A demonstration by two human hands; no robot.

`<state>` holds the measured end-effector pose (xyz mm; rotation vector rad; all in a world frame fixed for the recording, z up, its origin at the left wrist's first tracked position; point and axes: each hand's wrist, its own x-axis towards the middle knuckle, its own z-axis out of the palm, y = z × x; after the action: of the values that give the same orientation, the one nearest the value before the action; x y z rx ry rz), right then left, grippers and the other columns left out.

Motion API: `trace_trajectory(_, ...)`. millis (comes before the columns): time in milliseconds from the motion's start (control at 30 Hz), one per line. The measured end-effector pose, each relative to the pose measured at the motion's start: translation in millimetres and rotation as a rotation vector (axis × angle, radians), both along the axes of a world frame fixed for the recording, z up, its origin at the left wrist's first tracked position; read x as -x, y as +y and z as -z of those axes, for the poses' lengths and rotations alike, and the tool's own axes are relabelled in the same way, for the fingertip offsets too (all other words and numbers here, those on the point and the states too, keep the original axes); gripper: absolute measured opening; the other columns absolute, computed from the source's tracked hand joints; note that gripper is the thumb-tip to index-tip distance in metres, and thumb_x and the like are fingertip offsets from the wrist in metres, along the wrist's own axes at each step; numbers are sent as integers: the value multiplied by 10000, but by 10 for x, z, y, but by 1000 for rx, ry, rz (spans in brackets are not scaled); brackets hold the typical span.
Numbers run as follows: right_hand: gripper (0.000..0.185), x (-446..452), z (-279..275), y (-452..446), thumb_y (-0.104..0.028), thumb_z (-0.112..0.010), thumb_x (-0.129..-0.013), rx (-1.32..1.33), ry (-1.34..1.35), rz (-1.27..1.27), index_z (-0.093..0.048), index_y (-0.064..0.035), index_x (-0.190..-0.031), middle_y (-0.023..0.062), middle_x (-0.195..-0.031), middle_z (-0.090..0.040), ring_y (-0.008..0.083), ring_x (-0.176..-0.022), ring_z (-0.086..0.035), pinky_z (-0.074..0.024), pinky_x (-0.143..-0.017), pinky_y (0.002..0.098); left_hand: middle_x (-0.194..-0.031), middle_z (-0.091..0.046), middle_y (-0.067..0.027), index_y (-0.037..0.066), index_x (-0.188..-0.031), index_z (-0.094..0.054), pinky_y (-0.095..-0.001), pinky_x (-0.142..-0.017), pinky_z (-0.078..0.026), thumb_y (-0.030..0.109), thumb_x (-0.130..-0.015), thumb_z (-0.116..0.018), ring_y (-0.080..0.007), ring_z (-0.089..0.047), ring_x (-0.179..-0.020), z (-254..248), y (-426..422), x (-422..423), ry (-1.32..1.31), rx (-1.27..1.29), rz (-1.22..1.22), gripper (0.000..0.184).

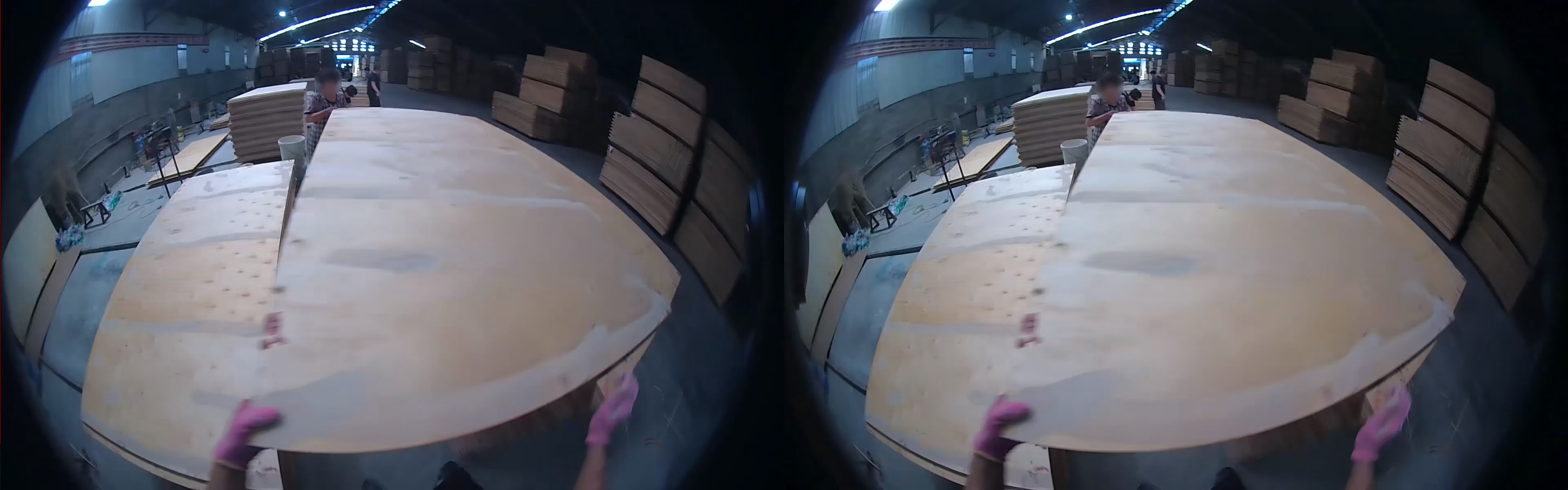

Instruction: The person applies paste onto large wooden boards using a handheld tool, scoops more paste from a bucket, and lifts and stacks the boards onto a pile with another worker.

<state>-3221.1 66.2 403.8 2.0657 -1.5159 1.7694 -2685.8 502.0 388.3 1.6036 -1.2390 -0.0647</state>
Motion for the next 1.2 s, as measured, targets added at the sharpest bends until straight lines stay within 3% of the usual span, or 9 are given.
trace_trajectory(100,491,22,655,446,-387,-387,-1047,-486,-260,-370,-492,7,-1321,178,-1309,-501,312,-1249,-484,-401,-1067,435,-1026,-703,-101,43,-1175,-667,-356,-866,-546,50,-721,-801,-202,-674,-956,-526,624,-312,352,-262,-225,474)
trace_trajectory(133,554,51,1004,521,-448,-390,-1033,-658,-417,-425,-438,-14,-1375,168,-1373,-458,306,-1298,-442,-369,-1100,442,-1011,-713,-105,15,-1208,-655,-337,-851,-543,68,-766,-740,-179,-674,-920,-1174,539,-265,897,-495,-315,454)
trace_trajectory(233,990,-685,1687,397,-698,-514,-911,-1011,-1376,-507,-148,-84,-1595,139,-1655,-196,405,-1505,-198,-200,-1221,566,-1003,-731,-144,-46,-1222,-622,-330,-816,-539,170,-839,-624,-200,-692,-898,-1639,364,226,452,-551,-582,439)
trace_trajectory(300,956,-1235,1692,142,-683,-501,-922,-1182,-1238,-642,-169,-82,-1586,140,-1644,-215,397,-1498,-213,-207,-1220,559,-975,-667,-224,3,-1144,-612,-469,-718,-519,132,-905,-578,-414,-653,-812,-1128,426,507,-78,-699,-1004,274)
trace_trajectory(367,922,-1729,1534,-74,-667,-487,-933,-1264,-991,-815,-189,-79,-1577,141,-1633,-233,390,-1491,-229,-213,-1218,553,-900,-594,-170,46,-991,-586,-502,-641,-501,56,-838,-539,-396,-601,-726,-607,623,724,-758,-775,-948,161)
trace_trajectory(433,889,-2233,1299,-164,-652,-473,-943,-1273,-739,-1009,-209,-77,-1568,141,-1622,-251,383,-1483,-244,-220,-1216,546,-899,-588,-163,53,-969,-578,-498,-620,-510,52,-800,-558,-377,-619,-724,-412,461,994,-531,-859,-984,170)
trace_trajectory(800,724,-3860,-413,1439,-566,-399,-1002,-467,-141,-1768,-321,-64,-1518,144,-1563,-351,344,-1443,-329,-257,-1207,511,-1050,-647,-189,127,-1063,-556,-506,-856,-537,232,-1011,-347,-392,-657,-997,2846,-470,1535,630,-737,-819,240)
trace_trajectory(933,674,-4176,-1111,2434,-535,-372,-1024,-53,-209,-1972,-362,-59,-1500,145,-1541,-388,330,-1428,-360,-270,-1203,498,-1217,-642,-183,83,-1132,-555,-509,-917,-514,344,-1041,-339,-409,-621,-1104,3251,-504,1749,722,-599,-730,351)
trace_trajectory(1200,594,-4728,-2151,4239,-472,-317,-1066,213,-529,-2160,-443,-49,-1464,147,-1498,-461,302,-1399,-421,-297,-1196,472,-996,-677,-247,34,-1144,-536,-506,-720,-524,384,-1036,-364,-445,-662,-902,3390,304,1569,775,-192,-740,404)
